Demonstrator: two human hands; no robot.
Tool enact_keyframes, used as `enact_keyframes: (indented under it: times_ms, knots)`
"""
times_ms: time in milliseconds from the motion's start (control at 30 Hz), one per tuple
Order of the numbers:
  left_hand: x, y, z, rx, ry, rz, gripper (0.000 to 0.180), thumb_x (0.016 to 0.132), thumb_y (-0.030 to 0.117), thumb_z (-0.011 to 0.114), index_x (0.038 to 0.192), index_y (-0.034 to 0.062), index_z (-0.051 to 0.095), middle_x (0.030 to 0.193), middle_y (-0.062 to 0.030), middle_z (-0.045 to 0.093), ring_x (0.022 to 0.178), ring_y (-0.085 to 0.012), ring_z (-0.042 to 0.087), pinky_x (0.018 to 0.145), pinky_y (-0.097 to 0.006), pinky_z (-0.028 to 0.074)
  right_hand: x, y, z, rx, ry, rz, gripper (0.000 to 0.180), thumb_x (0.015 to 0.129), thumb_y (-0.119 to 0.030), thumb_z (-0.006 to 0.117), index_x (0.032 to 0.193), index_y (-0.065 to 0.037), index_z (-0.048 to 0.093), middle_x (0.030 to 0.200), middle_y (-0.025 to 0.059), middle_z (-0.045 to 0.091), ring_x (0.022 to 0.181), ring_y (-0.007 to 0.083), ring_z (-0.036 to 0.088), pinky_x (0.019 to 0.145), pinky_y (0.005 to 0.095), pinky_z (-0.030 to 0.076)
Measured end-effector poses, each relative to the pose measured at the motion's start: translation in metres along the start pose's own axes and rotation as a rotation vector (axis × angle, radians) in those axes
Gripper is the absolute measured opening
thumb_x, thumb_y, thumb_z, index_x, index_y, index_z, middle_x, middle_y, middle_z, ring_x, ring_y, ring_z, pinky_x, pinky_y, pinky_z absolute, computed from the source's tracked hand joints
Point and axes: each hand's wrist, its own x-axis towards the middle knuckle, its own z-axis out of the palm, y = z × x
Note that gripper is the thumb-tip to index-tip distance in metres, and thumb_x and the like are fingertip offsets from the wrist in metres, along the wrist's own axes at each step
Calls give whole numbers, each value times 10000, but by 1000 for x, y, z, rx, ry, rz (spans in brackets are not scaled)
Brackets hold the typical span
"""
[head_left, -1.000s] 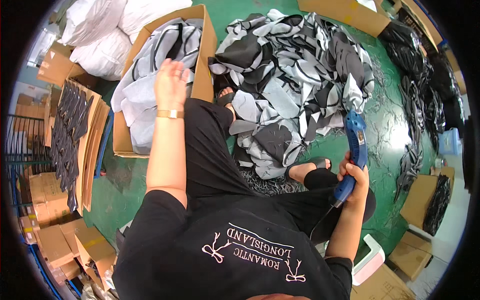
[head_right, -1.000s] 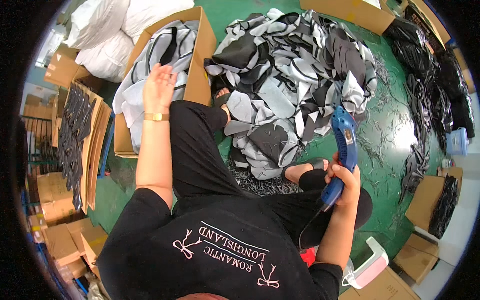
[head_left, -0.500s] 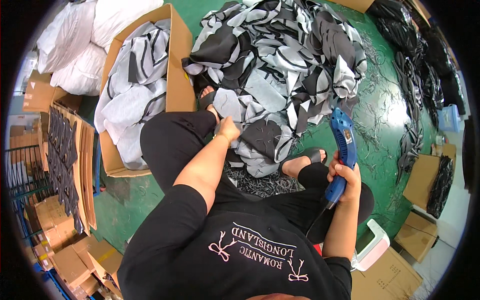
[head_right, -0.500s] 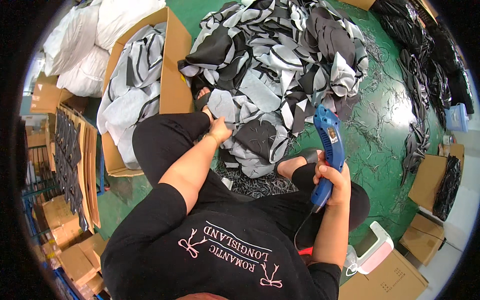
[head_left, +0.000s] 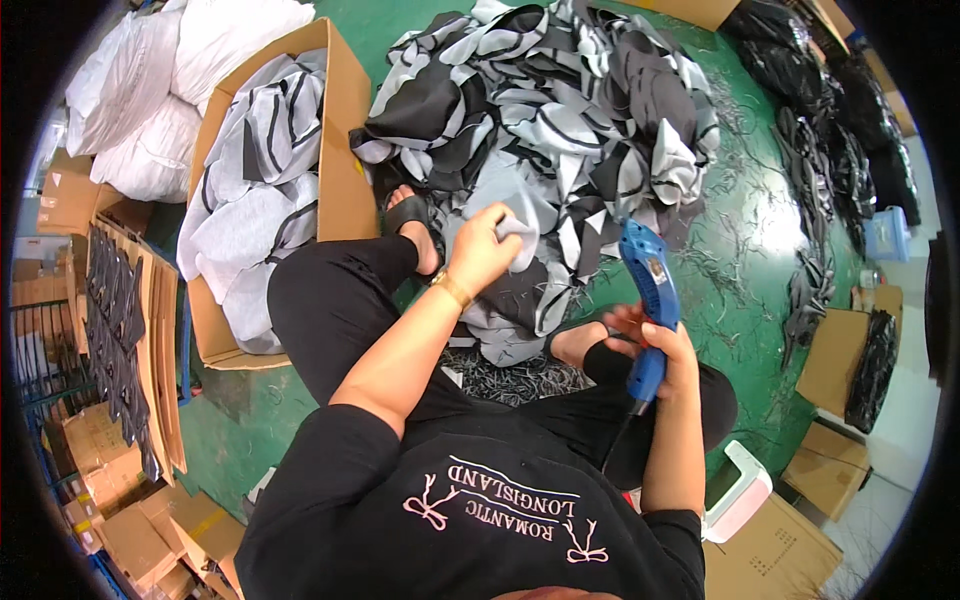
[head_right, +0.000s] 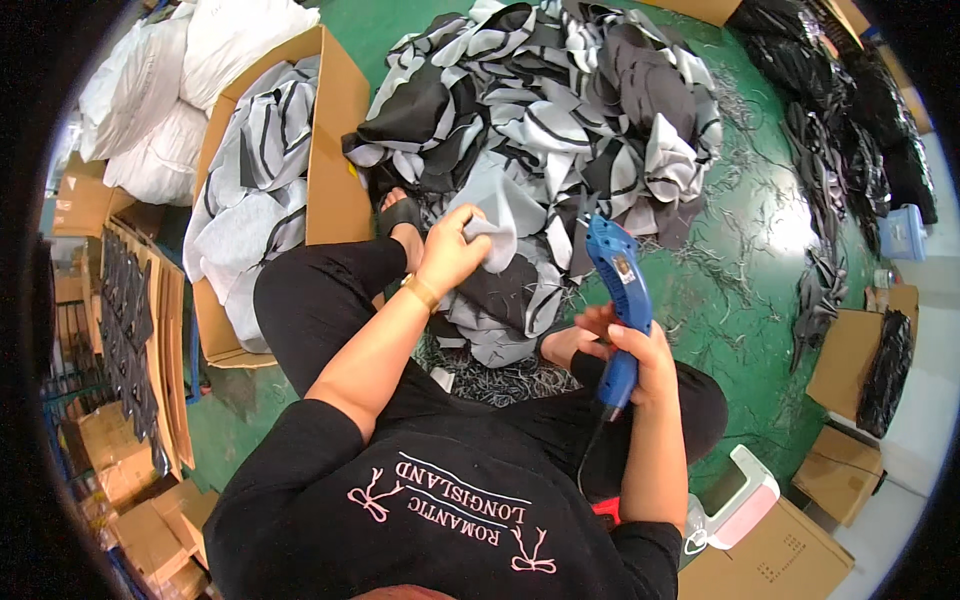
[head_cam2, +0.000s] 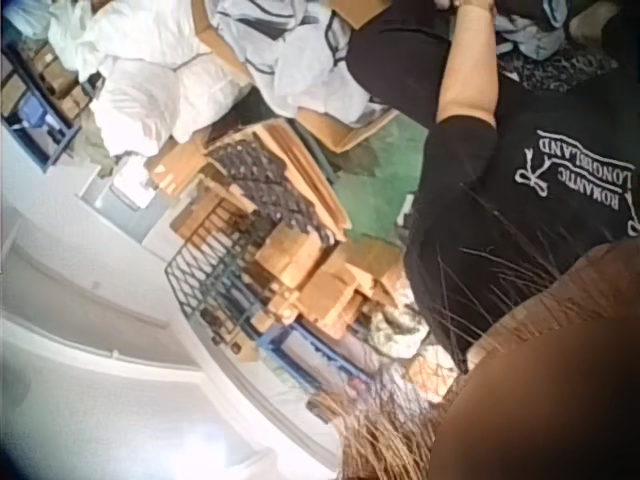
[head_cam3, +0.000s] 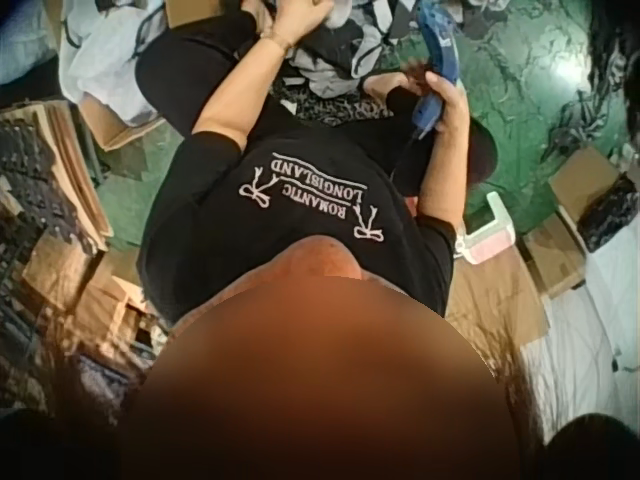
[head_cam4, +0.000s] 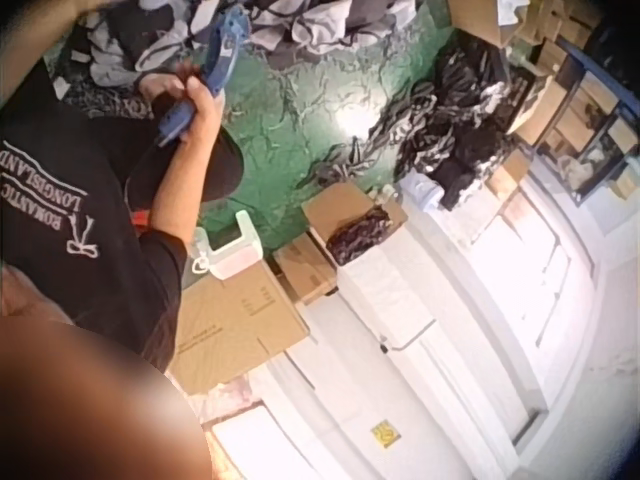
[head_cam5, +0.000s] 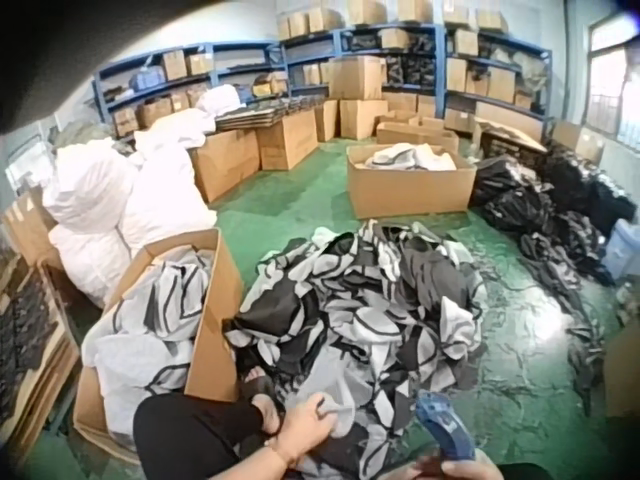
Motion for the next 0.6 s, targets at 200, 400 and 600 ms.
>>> enact_keyframes:
  times_ms: [200,400,600]
  knots:
    - [-84,89,2,142,-278,816,145,671,83,623,798,110,558,768,-57,483,761,-253,520,659,-360,416,9,23,-7,149,-14,-67,414,813,-230,674,1159,-55,527,1093,103,566,992,303,583,862,470,489]
    - [-128,84,9,151,-394,979,247,675,108,693,877,109,551,774,-38,479,741,-215,522,658,-324,430,10,36,21,42,68,-154,381,702,-82,700,1048,-15,555,871,21,579,743,142,572,705,301,494]
    - [-145,46,-9,-679,-571,-151,396,846,230,666,1106,71,413,919,-56,602,724,-157,613,602,-278,483,-13,30,40,30,4,-244,456,697,-100,683,1116,11,541,964,66,598,822,181,586,764,333,493]
